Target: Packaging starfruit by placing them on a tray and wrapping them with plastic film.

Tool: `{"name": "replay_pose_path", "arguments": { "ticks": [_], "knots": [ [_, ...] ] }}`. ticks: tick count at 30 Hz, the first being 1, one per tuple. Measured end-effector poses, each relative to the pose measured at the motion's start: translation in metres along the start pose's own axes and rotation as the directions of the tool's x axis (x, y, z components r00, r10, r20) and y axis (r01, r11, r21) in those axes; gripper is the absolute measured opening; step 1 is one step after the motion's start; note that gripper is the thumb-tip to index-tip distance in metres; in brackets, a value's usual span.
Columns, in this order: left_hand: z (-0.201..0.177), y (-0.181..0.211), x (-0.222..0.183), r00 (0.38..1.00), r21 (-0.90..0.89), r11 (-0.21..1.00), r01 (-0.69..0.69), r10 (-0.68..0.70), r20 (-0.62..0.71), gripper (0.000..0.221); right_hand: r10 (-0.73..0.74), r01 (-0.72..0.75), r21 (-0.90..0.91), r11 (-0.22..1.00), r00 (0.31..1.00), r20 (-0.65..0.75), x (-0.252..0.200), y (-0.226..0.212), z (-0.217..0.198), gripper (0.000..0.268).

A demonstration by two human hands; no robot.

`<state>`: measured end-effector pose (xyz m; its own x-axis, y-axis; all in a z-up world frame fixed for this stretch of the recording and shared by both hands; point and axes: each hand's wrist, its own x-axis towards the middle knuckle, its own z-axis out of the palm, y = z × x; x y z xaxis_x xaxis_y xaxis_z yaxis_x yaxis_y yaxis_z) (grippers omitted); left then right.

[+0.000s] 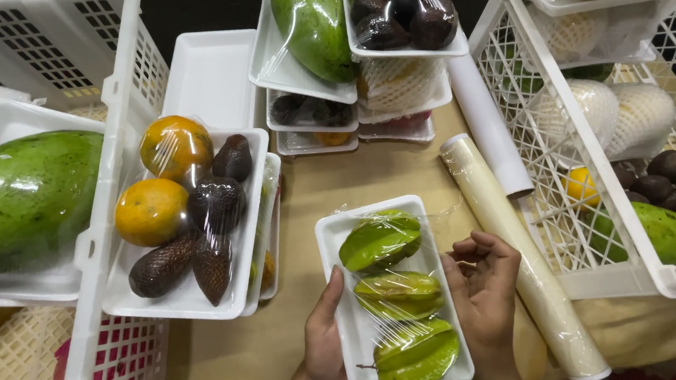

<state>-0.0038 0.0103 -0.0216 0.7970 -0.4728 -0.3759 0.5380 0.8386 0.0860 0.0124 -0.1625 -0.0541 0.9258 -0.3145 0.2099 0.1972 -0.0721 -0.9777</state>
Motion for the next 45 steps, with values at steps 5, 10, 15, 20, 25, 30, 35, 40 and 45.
{"name": "replay_pose_path", "arguments": {
  "ticks": [5, 10, 15, 20, 25, 30, 35, 40, 45],
  "knots": [
    [-0.012, 0.000, -0.006, 1.000, -0.023, 1.000, 0.014, -0.014, 0.007, 0.063, 0.003, -0.002, -0.046, 0.999, 0.999, 0.034, 0.005, -0.028, -0.004, 0.056],
    [-0.007, 0.003, -0.012, 1.000, 0.040, 0.999, 0.006, -0.007, 0.029, 0.059, -0.313, 0.372, -0.269, 0.888, 0.919, 0.239, 0.030, -0.058, -0.023, 0.039],
    [0.009, 0.007, -0.018, 0.998, 0.082, 0.996, 0.043, -0.046, 0.039, 0.063, -0.175, 0.373, -0.328, 0.868, 0.848, 0.501, 0.053, -0.072, -0.021, 0.025],
    [0.003, 0.014, -0.019, 0.998, 0.134, 0.991, 0.015, -0.008, -0.057, 0.060, -0.029, 0.189, -0.201, 0.961, 0.793, 0.609, 0.064, -0.067, -0.029, 0.016],
    [-0.008, 0.016, -0.018, 0.999, 0.144, 0.989, 0.032, -0.032, -0.001, 0.060, -0.026, 0.181, -0.189, 0.965, 0.785, 0.619, 0.067, -0.063, -0.032, 0.014],
    [-0.014, 0.018, -0.014, 0.998, 0.179, 0.984, -0.024, 0.012, 0.068, 0.056, 0.027, 0.177, -0.221, 0.959, 0.719, 0.694, 0.067, -0.079, -0.036, 0.024],
    [-0.016, 0.018, -0.014, 0.998, 0.159, 0.987, 0.026, -0.035, 0.052, 0.057, 0.009, 0.179, -0.218, 0.959, 0.754, 0.657, 0.069, -0.072, -0.032, 0.016],
    [-0.017, 0.020, -0.017, 0.993, 0.184, 0.977, 0.105, -0.114, 0.039, 0.057, 0.045, 0.012, -0.117, 0.993, 0.880, 0.474, 0.068, -0.067, -0.026, 0.022],
    [-0.042, 0.015, -0.009, 0.984, 0.108, 0.978, 0.178, -0.180, 0.010, 0.058, 0.056, -0.026, -0.084, 0.996, 0.923, 0.380, 0.070, -0.036, -0.021, 0.017]
  ]
}}
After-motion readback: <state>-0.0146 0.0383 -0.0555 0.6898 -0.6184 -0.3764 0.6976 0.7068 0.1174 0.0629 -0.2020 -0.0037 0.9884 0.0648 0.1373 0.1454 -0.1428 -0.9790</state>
